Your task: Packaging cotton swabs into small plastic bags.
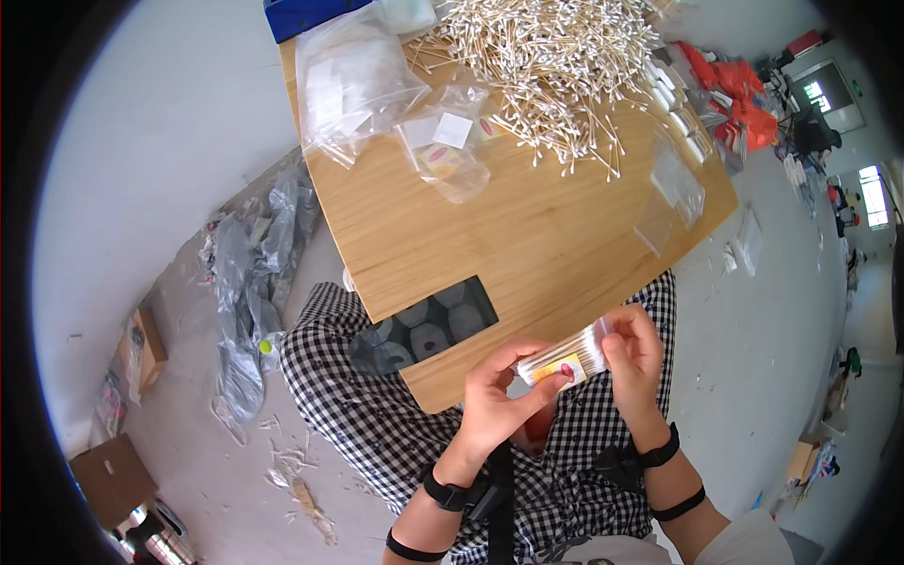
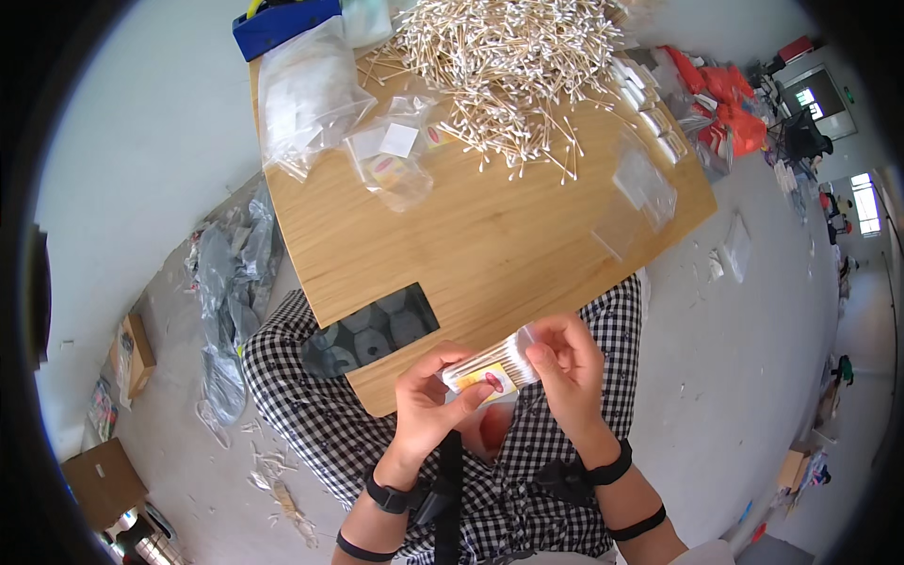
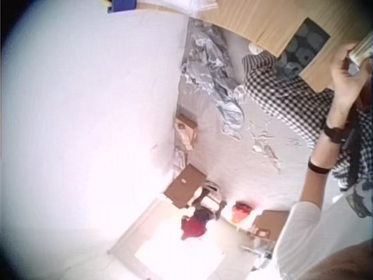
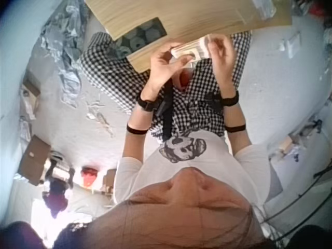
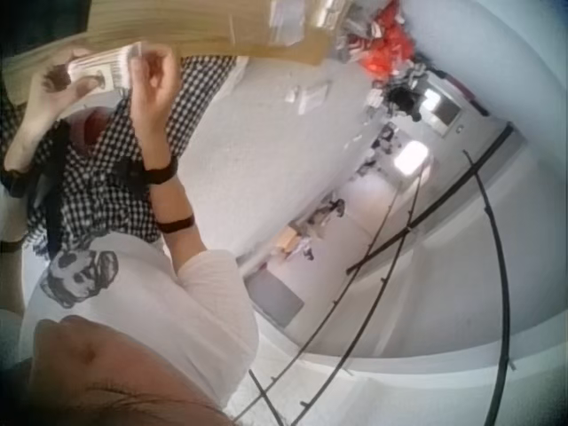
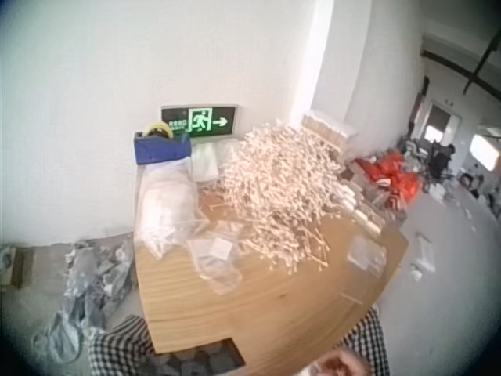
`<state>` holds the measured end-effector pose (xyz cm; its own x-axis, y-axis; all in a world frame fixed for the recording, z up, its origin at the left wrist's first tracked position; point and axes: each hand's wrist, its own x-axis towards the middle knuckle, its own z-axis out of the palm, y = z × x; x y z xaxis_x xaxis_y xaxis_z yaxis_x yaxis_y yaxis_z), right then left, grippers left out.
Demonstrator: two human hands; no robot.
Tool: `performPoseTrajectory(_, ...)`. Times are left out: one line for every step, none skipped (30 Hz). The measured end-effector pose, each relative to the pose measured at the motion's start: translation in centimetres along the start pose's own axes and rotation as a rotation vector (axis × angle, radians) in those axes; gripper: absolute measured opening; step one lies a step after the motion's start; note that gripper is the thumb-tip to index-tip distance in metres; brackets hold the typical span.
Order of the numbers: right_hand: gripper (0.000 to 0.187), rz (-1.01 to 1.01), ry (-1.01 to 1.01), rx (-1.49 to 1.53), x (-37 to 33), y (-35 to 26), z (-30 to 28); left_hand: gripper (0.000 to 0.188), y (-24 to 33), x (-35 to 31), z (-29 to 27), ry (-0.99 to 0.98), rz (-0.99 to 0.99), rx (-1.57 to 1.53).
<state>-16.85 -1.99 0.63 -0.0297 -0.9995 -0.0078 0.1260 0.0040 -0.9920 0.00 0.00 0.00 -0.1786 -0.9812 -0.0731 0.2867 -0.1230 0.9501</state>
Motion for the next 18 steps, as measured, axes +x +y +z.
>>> performPoseTrajectory(0.017, -0.003, 0.023, -0.006, 0.0, 0.1, 0.1, 0.034, 0.1, 0.0, 0.1, 0.004, -0.041, -0.016)
performPoseTrajectory(0.014, -0.006, 0.046, -0.012, 0.0, 0.1, 0.3, 0.034, 0.2, 0.1, 0.1, 0.009, -0.082, -0.033)
performPoseTrajectory(0.014, -0.006, 0.046, -0.012, 0.1, 0.0, 0.4, 0.034, 0.3, 0.2, 0.1, 0.009, -0.082, -0.033)
performPoseTrajectory(0.013, 0.010, 0.058, -0.063, 0.4, -0.2, 0.5, 0.034, 0.5, 0.3, 0.1, 0.005, -0.089, -0.027)
performPoseTrajectory(0.012, 0.025, 0.070, -0.114, 0.6, -0.4, 0.6, 0.035, 0.6, 0.3, 0.0, 0.001, -0.097, -0.020)
performPoseTrajectory(0.012, 0.025, 0.070, -0.114, 0.7, -0.5, 0.6, 0.035, 0.6, 0.4, 0.0, 0.001, -0.097, -0.020)
performPoseTrajectory(0.012, 0.013, 0.066, -0.121, 0.8, -0.7, 0.7, 0.038, 0.7, 0.4, -0.1, 0.003, -0.111, -0.031)
performPoseTrajectory(0.013, 0.001, 0.061, -0.129, 0.9, -0.8, 0.7, 0.041, 0.7, 0.5, -0.1, 0.004, -0.125, -0.042)
performPoseTrajectory(0.013, 0.002, 0.060, -0.127, 1.0, -0.8, 0.7, 0.041, 0.8, 0.5, -0.3, 0.006, -0.126, -0.041)
performPoseTrajectory(0.013, -0.021, 0.074, -0.148, 1.0, -0.7, 0.8, 0.044, 0.9, 0.5, -0.5, 0.012, -0.087, -0.011)
performPoseTrajectory(0.013, -0.044, 0.088, -0.169, 1.0, -0.7, 0.8, 0.048, 0.9, 0.5, -0.7, 0.018, -0.049, 0.019)
performPoseTrajectory(0.013, -0.045, 0.089, -0.171, 1.1, -0.7, 0.7, 0.048, 1.0, 0.5, -0.9, 0.016, -0.048, 0.017)
performPoseTrajectory(0.013, -0.052, 0.117, -0.154, 1.2, -0.7, 0.5, 0.049, 1.1, 0.5, -1.0, 0.003, -0.046, -0.009)
performPoseTrajectory(0.013, -0.059, 0.145, -0.138, 1.3, -0.8, 0.4, 0.051, 1.1, 0.6, -1.0, -0.011, -0.044, -0.036)
performPoseTrajectory(0.013, -0.058, 0.145, -0.137, 1.2, -0.7, 0.3, 0.051, 1.2, 0.5, -1.0, -0.010, -0.044, -0.035)
performPoseTrajectory(0.012, -0.082, 0.165, -0.147, 1.1, -0.7, 0.2, 0.051, 1.4, 0.5, -0.9, -0.012, -0.068, -0.054)
performPoseTrajectory(0.011, -0.106, 0.186, -0.158, 0.9, -0.7, 0.1, 0.052, 1.5, 0.5, -0.8, -0.015, -0.092, -0.073)
performPoseTrajectory(0.011, -0.106, 0.185, -0.156, 0.7, -0.6, 0.1, 0.052, 1.7, 0.4, -0.7, -0.013, -0.092, -0.072)
